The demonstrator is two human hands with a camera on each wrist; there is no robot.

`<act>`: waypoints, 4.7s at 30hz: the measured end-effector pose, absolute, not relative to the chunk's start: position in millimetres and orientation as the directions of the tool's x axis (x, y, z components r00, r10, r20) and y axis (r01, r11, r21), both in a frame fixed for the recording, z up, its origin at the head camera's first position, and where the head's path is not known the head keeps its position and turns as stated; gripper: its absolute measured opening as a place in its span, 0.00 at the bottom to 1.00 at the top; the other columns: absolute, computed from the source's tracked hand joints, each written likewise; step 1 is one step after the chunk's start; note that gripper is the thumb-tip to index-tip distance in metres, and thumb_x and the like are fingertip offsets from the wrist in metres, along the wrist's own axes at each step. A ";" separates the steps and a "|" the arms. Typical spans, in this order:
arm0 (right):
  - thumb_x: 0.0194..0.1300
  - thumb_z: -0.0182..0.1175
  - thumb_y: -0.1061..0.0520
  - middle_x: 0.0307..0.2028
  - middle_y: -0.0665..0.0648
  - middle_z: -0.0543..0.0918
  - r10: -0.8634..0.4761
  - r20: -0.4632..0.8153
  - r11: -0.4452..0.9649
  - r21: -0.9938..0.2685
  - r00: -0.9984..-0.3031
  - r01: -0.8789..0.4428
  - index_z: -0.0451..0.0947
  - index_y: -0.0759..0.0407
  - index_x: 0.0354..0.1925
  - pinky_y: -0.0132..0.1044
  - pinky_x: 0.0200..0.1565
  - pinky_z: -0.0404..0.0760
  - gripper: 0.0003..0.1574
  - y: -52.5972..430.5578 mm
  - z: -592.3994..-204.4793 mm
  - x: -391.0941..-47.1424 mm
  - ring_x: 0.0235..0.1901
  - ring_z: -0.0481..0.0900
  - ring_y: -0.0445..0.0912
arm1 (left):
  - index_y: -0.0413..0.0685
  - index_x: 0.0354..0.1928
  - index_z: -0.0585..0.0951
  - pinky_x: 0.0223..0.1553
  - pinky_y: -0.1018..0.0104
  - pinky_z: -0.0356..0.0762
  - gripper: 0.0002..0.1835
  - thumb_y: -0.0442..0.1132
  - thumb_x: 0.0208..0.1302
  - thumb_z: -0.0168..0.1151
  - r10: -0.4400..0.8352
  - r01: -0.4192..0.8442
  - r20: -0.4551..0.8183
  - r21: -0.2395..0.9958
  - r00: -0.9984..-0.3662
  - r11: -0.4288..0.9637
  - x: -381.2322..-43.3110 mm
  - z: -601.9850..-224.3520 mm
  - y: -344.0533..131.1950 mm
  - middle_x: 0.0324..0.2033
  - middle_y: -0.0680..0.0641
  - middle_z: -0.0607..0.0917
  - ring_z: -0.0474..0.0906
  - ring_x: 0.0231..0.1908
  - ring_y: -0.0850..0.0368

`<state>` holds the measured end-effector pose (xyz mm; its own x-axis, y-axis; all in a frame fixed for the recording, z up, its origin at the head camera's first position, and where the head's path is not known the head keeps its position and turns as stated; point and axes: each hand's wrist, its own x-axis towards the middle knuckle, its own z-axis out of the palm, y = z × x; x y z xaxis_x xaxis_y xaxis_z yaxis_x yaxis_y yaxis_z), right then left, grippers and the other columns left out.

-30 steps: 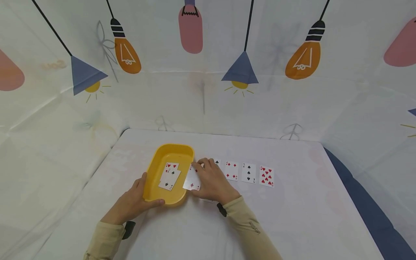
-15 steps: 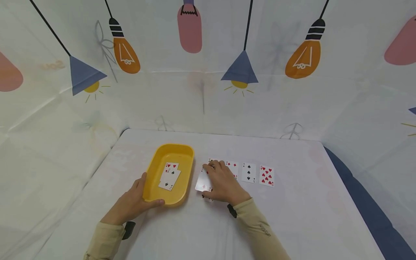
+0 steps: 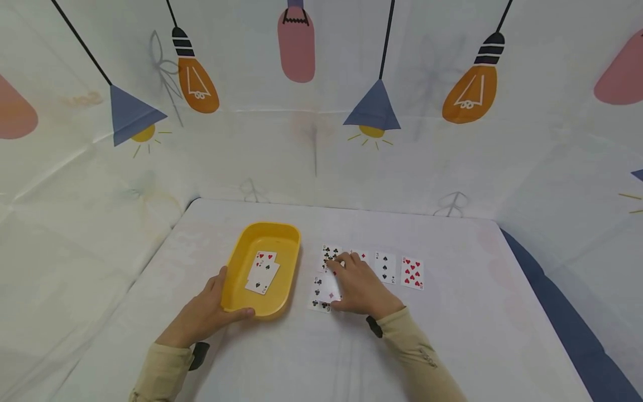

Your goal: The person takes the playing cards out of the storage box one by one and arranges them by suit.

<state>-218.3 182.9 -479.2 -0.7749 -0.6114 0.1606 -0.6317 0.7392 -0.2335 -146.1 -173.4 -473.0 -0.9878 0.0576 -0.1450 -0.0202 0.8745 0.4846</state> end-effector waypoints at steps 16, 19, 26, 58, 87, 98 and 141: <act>0.41 0.82 0.49 0.53 0.58 0.76 -0.610 0.100 0.737 -0.293 -0.786 -0.609 0.76 0.60 0.62 0.49 0.50 0.80 0.49 212.7 -489.1 -213.9 0.51 0.72 0.53 | 0.32 0.79 0.42 0.59 0.38 0.73 0.75 0.78 0.47 0.67 0.053 -0.028 -0.154 0.481 -0.987 0.876 -145.5 -474.2 -173.9 0.72 0.29 0.62 0.76 0.56 0.31; 0.40 0.82 0.49 0.53 0.58 0.76 -0.607 0.086 0.739 -0.307 -0.790 -0.600 0.77 0.60 0.61 0.49 0.50 0.80 0.49 215.8 -490.9 -213.4 0.51 0.72 0.53 | 0.32 0.79 0.43 0.58 0.38 0.73 0.75 0.78 0.47 0.67 0.054 -0.026 -0.151 0.479 -0.987 0.877 -145.4 -474.4 -173.8 0.72 0.29 0.62 0.76 0.56 0.31; 0.43 0.81 0.49 0.55 0.56 0.76 -0.571 -0.003 0.776 -0.327 -0.821 -0.539 0.76 0.59 0.62 0.51 0.53 0.79 0.49 219.4 -495.4 -211.5 0.55 0.72 0.53 | 0.32 0.79 0.42 0.58 0.38 0.74 0.75 0.78 0.47 0.67 0.056 -0.023 -0.153 0.476 -0.987 0.879 -146.1 -474.0 -173.0 0.71 0.28 0.62 0.77 0.54 0.32; 0.45 0.79 0.52 0.55 0.58 0.76 -0.555 -0.021 0.786 -0.343 -0.832 -0.515 0.75 0.58 0.63 0.55 0.55 0.77 0.47 222.3 -496.9 -206.8 0.54 0.75 0.56 | 0.35 0.80 0.41 0.59 0.39 0.73 0.75 0.78 0.47 0.67 0.047 -0.037 -0.160 0.483 -0.986 0.875 -147.2 -476.3 -174.2 0.72 0.30 0.61 0.76 0.56 0.33; 0.56 0.75 0.41 0.66 0.61 0.70 -0.518 -0.034 0.780 -0.429 -0.855 -0.455 0.65 0.55 0.73 0.55 0.61 0.75 0.53 189.9 -466.0 -215.7 0.66 0.68 0.57 | 0.34 0.79 0.42 0.58 0.39 0.74 0.76 0.80 0.46 0.66 0.053 -0.026 -0.151 0.478 -0.987 0.878 -147.0 -476.5 -173.9 0.72 0.29 0.62 0.77 0.54 0.33; 0.58 0.69 0.30 0.67 0.59 0.69 -0.497 0.009 0.770 -0.456 -0.868 -0.446 0.63 0.51 0.76 0.53 0.58 0.78 0.56 165.7 -455.4 -221.8 0.62 0.72 0.52 | 0.34 0.79 0.42 0.58 0.39 0.74 0.75 0.79 0.47 0.66 0.055 -0.028 -0.156 0.483 -0.986 0.875 -147.1 -477.3 -174.1 0.72 0.30 0.62 0.77 0.55 0.33; 0.61 0.67 0.32 0.66 0.59 0.70 -0.527 0.145 0.704 -0.478 -0.837 -0.525 0.64 0.60 0.73 0.45 0.64 0.73 0.54 62.1 -458.0 -240.3 0.63 0.68 0.52 | 0.32 0.79 0.41 0.57 0.38 0.75 0.74 0.79 0.50 0.64 0.063 -0.017 -0.161 0.455 -0.985 0.890 -147.5 -475.0 -173.8 0.71 0.28 0.62 0.77 0.54 0.31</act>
<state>-240.3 62.1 -458.0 -0.8375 -0.5269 0.1448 -0.5255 0.7038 -0.4781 -147.5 -173.8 -475.0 -0.9850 0.0632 -0.1606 -0.0170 0.8904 0.4548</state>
